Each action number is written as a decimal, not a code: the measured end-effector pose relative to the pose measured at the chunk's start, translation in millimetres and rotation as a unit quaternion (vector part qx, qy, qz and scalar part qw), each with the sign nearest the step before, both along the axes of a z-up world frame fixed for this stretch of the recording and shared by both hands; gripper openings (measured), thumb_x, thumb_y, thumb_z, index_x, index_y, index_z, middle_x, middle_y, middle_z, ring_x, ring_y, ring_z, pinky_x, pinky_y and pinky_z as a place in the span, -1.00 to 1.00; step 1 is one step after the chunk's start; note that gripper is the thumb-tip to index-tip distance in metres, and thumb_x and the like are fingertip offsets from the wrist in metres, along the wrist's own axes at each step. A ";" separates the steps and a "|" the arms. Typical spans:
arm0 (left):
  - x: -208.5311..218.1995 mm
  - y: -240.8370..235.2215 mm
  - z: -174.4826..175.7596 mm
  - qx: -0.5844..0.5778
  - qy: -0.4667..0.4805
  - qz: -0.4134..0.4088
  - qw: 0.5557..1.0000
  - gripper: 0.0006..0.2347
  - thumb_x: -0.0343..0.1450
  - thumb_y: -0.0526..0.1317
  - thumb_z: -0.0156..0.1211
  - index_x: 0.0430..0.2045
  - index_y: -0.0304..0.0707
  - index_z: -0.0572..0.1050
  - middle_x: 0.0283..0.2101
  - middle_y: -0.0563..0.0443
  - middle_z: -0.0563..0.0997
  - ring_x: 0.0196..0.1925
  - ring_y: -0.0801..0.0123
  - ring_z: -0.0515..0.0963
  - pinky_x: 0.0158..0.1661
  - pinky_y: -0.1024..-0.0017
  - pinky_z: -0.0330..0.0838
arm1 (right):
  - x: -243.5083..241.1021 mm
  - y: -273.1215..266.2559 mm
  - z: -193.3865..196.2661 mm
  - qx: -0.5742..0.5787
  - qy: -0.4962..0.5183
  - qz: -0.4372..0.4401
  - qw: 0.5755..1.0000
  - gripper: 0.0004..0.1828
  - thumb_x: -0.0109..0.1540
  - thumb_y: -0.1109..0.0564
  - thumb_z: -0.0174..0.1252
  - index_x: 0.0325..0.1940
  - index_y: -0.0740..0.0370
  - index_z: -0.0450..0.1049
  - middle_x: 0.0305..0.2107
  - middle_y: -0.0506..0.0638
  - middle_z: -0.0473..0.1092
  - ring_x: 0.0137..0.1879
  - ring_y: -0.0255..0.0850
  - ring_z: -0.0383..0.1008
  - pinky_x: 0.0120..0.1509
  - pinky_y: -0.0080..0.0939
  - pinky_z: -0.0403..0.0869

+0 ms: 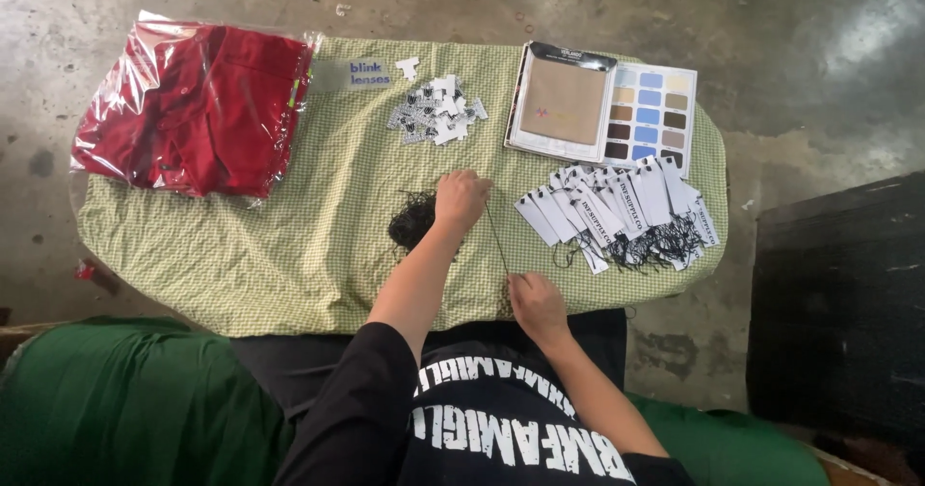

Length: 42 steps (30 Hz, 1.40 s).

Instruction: Sorting and organizing garment labels and elastic loops on a table in preparation for finishing.

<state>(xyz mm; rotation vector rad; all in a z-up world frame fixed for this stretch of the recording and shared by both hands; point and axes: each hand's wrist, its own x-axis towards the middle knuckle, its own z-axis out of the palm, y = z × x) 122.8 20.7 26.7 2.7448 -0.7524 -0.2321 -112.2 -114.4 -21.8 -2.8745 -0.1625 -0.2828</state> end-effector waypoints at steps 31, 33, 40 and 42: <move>-72.9 90.7 -4.3 0.052 0.023 0.066 0.996 -0.34 0.45 0.30 -0.18 0.46 0.11 0.11 0.54 -0.07 0.09 0.59 -0.11 -0.08 0.45 -0.20 -0.19 | 231.8 74.2 -2.6 0.069 0.088 0.048 0.993 -0.77 0.29 0.02 0.20 0.02 -0.04 0.59 -0.15 -0.02 0.44 0.08 0.03 0.53 0.17 0.04 0.51; -72.1 90.3 -8.6 0.046 0.013 0.067 0.997 -0.36 0.44 0.29 -0.20 0.43 0.11 0.17 0.53 -0.10 0.11 0.58 -0.17 -0.06 0.46 -0.21 -0.18 | 232.5 80.1 5.7 0.064 0.109 0.021 0.992 -0.87 0.29 0.00 0.22 -0.14 -0.01 0.60 -0.21 -0.04 0.40 0.03 -0.02 0.53 0.12 -0.01 0.52; -72.8 89.4 -12.1 0.042 0.015 0.079 0.996 -0.35 0.40 0.28 -0.12 0.43 0.19 0.16 0.53 -0.08 0.10 0.58 -0.16 -0.06 0.46 -0.19 -0.18 | 237.1 84.1 11.7 0.000 0.144 0.021 0.989 -0.81 0.34 -0.02 0.08 -0.25 0.08 0.50 -0.20 -0.03 0.39 0.02 0.03 0.53 0.11 0.10 0.47; -71.8 89.4 -12.7 0.045 0.020 0.080 0.996 -0.37 0.41 0.29 -0.14 0.40 0.17 0.19 0.56 -0.14 0.02 0.57 -0.24 -0.07 0.46 -0.17 -0.19 | 233.4 82.7 22.5 0.132 0.171 -0.016 0.976 -0.79 0.35 -0.02 0.03 -0.26 0.11 0.45 -0.30 0.04 0.37 -0.02 0.10 0.51 0.08 0.10 0.46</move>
